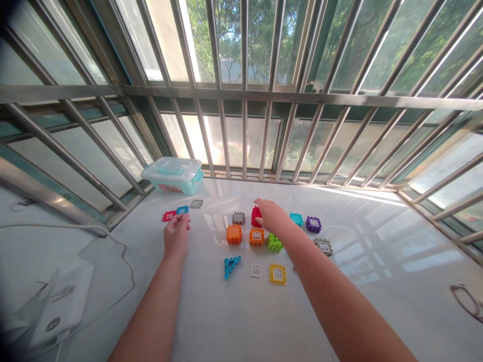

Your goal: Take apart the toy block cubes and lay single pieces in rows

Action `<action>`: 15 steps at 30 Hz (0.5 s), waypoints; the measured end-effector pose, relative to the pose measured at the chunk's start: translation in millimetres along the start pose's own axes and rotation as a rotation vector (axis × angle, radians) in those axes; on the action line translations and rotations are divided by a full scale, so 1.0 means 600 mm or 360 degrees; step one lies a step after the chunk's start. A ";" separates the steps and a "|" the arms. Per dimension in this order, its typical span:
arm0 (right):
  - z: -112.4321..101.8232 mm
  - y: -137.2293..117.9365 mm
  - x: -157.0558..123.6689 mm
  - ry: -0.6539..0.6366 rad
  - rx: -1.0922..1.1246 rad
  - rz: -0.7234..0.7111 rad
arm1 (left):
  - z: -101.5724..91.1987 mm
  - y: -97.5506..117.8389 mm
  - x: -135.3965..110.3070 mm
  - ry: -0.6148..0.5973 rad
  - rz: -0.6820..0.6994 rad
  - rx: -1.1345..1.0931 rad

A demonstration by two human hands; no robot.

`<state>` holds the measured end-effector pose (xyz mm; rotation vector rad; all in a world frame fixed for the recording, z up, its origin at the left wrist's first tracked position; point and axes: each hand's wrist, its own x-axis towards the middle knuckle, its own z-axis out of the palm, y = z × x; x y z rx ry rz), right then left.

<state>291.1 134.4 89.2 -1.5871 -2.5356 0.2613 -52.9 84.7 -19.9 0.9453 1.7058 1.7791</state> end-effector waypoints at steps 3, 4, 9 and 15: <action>-0.001 -0.001 0.001 -0.0022 -0.0009 0.0004 | -0.020 -0.004 0.013 0.0472 0.0262 0.0679; -0.001 -0.001 0.001 -0.0021 -0.0010 -0.0005 | -0.025 -0.004 0.016 0.0500 0.0335 0.0848; -0.012 -0.008 -0.009 0.0041 -0.0017 -0.0040 | -0.026 -0.002 0.013 0.0256 0.0139 0.1373; -0.044 -0.031 -0.045 0.0315 0.0056 -0.0104 | -0.016 -0.001 0.005 0.0213 -0.0078 0.1604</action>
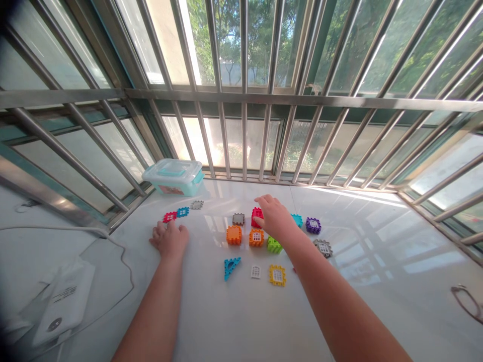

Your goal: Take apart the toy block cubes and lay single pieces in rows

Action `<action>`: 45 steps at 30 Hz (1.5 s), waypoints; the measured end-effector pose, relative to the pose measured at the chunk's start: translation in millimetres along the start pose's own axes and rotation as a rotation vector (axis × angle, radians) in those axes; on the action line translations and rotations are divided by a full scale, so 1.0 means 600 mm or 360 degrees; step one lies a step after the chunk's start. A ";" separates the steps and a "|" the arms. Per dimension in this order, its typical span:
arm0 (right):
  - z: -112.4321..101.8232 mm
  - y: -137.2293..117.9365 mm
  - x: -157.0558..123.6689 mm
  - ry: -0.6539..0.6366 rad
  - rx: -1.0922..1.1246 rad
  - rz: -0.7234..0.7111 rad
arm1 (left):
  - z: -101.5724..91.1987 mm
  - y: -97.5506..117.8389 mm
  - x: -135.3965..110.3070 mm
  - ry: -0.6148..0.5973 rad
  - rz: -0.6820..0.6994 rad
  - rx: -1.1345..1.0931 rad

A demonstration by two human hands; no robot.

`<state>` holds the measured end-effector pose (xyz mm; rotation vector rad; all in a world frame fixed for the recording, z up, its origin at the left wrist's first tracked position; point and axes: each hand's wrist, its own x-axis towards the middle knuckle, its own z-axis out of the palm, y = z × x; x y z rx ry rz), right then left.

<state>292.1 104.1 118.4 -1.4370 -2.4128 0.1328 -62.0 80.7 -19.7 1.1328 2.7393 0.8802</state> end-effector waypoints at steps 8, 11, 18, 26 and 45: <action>-0.032 -0.068 -0.058 0.0486 0.0315 -0.0048 | -0.004 -0.003 -0.007 0.0089 0.0025 0.0037; -0.035 -0.100 -0.069 0.0685 0.0422 -0.0039 | -0.006 -0.004 -0.006 0.0109 0.0047 0.0012; -0.056 -0.151 -0.075 0.0792 0.0562 -0.0024 | -0.008 -0.017 0.007 0.0248 0.0033 -0.0234; -0.024 -0.167 -0.084 0.0652 0.0677 -0.0087 | -0.002 0.009 0.009 0.0093 0.0154 -0.1417; 0.123 -0.264 0.013 0.0232 0.0675 0.0405 | -0.032 0.043 -0.042 -0.1353 0.0279 -0.2347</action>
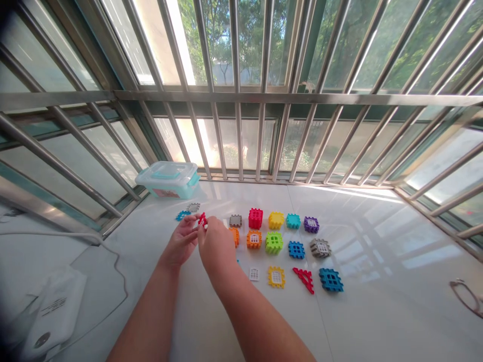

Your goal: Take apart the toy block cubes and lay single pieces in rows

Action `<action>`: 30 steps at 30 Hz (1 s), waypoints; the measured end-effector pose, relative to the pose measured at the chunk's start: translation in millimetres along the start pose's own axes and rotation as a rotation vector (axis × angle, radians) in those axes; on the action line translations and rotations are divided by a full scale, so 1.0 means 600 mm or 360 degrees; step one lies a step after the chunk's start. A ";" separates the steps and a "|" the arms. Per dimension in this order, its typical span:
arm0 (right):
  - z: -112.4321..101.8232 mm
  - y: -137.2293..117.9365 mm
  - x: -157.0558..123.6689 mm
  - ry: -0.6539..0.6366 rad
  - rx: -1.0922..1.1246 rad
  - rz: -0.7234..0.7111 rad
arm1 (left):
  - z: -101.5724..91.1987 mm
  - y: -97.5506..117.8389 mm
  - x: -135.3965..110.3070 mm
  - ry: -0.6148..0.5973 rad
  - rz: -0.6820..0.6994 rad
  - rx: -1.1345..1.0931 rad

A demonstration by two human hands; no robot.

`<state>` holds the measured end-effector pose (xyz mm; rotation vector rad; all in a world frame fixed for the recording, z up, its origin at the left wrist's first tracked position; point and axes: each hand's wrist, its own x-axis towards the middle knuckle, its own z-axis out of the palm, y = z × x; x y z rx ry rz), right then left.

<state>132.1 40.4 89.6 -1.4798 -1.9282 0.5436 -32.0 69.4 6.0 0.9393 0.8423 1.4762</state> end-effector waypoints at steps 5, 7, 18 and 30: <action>-0.009 0.017 0.002 0.0043 -0.0094 -0.0226 | -0.012 -0.002 0.004 -0.0027 -0.0020 -0.0172; -0.014 0.024 0.006 -0.0022 -0.0140 -0.0365 | -0.013 -0.004 0.004 -0.0096 -0.0102 -0.0200; -0.018 0.038 0.002 -0.0007 -0.0416 -0.0603 | -0.001 0.000 -0.002 -0.0197 -0.0264 -0.0171; -0.027 0.043 0.015 -0.0078 -0.0494 -0.0524 | -0.007 -0.005 0.003 -0.0144 -0.0230 -0.0141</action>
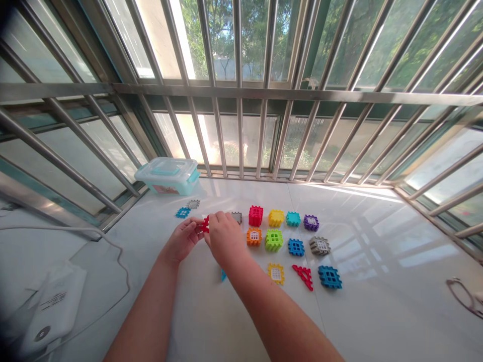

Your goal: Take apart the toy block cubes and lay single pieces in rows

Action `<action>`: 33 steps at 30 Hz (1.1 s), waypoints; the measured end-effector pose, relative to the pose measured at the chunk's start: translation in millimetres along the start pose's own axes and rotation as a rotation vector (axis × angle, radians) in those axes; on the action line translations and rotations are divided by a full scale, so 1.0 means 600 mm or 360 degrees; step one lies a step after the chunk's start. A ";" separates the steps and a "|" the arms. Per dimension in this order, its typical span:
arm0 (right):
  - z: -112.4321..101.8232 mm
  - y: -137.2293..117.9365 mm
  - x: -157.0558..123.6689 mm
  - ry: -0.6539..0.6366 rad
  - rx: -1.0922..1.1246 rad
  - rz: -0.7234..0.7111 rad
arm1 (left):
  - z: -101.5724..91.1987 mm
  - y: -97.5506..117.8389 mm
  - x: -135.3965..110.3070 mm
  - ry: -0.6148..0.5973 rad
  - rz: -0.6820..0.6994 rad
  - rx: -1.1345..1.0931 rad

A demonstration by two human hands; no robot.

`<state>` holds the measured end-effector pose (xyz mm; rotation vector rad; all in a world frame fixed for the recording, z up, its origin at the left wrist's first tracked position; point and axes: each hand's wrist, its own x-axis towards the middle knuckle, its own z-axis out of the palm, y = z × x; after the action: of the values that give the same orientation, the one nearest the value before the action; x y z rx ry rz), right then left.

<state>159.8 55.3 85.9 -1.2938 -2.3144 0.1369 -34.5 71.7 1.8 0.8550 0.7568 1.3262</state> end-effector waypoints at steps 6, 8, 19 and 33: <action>-0.080 0.108 0.022 -0.0221 -0.0039 -0.0021 | -0.009 0.000 0.006 0.0204 0.0165 -0.0033; -0.102 0.151 0.026 -0.0294 -0.0120 -0.0002 | -0.012 -0.001 0.009 0.0249 0.0173 -0.0043; -0.107 0.250 0.011 -0.0453 -0.0239 0.0078 | -0.029 -0.003 0.024 0.0651 0.0395 -0.0080; -0.094 0.252 0.010 -0.0480 -0.0210 0.0117 | -0.035 -0.002 0.026 0.0708 0.0408 -0.0071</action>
<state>300.2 135.0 90.8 -1.5136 -2.5644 0.2205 -50.2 89.2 -9.7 0.6403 0.9788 1.7888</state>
